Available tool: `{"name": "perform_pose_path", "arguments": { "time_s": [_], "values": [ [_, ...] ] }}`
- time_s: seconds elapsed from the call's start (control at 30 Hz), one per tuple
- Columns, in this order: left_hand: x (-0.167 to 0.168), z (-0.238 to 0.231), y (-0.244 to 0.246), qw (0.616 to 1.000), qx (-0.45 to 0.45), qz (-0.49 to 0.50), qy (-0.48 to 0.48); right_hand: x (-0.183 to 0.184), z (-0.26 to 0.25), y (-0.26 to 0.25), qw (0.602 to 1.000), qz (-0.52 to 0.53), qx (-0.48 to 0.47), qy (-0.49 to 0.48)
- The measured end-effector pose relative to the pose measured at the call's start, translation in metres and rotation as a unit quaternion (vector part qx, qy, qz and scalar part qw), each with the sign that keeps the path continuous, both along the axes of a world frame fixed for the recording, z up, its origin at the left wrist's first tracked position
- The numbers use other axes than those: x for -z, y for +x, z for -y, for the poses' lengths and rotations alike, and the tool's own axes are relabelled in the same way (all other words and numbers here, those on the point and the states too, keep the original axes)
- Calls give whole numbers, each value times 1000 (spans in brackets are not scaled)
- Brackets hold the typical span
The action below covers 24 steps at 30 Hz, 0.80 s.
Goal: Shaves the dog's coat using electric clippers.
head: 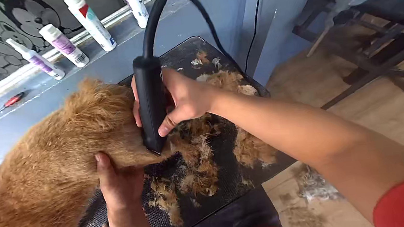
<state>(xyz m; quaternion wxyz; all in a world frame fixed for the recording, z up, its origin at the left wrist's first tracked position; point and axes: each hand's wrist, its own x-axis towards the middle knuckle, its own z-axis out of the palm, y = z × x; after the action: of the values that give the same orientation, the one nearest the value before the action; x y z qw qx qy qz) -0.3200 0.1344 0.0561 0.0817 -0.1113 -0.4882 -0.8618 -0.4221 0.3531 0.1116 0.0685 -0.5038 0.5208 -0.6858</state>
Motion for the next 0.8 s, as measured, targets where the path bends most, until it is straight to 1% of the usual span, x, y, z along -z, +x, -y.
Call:
{"name": "perform_pose_path", "arguments": {
  "time_s": [0.07, 0.1, 0.2, 0.23, 0.27, 0.33, 0.37, 0.43, 0.47, 0.5, 0.57, 0.6, 0.67, 0.7, 0.73, 0.8],
  "values": [
    [-1, -1, -2, 1000, 4, -3, 9, -9, -10, 7, 996, -23, 13, 84],
    [-2, -2, -2, 1000, 5, -4, 12, -15, -12, 11, 996, -39, 22, 83],
    [-2, -5, -3, 1000, 17, -9, 24, -26, -5, 20, 992, -100, 73, -24],
    [-1, -5, -2, 999, 23, -14, 25, -25, -2, 26, 988, -119, 91, -36],
    [-1, -5, -2, 999, 29, -21, 21, -22, 0, 32, 984, -136, 109, -26],
    [1, -5, -2, 999, 26, -18, 19, -11, -4, 41, 978, -159, 130, 35],
    [2, -5, -2, 1000, 18, -8, 24, -6, -7, 45, 973, -168, 134, 84],
    [1, -6, -3, 999, -3, 15, 35, -7, -13, 51, 950, -198, 152, 188],
    [0, -6, -2, 999, -5, 22, 37, -10, -14, 54, 942, -209, 162, 209],
    [-1, -5, -2, 999, -1, 23, 39, -14, -13, 58, 943, -217, 168, 187],
    [-1, -6, -4, 999, 9, 18, 46, -20, -5, 62, 958, -224, 164, 75],
    [0, -5, -4, 999, 16, 18, 48, -21, 1, 66, 961, -224, 155, 35],
    [1, -5, -3, 998, 19, 19, 48, -13, 8, 74, 968, -214, 128, 19],
    [0, -6, -3, 998, 20, 17, 53, -7, 7, 78, 969, -210, 124, 29],
    [-1, -5, -3, 998, 23, 15, 59, -2, 3, 81, 965, -215, 138, 63],
    [-2, -4, -3, 998, 30, 15, 57, 3, -7, 88, 937, -234, 188, 178]
  ]
}}
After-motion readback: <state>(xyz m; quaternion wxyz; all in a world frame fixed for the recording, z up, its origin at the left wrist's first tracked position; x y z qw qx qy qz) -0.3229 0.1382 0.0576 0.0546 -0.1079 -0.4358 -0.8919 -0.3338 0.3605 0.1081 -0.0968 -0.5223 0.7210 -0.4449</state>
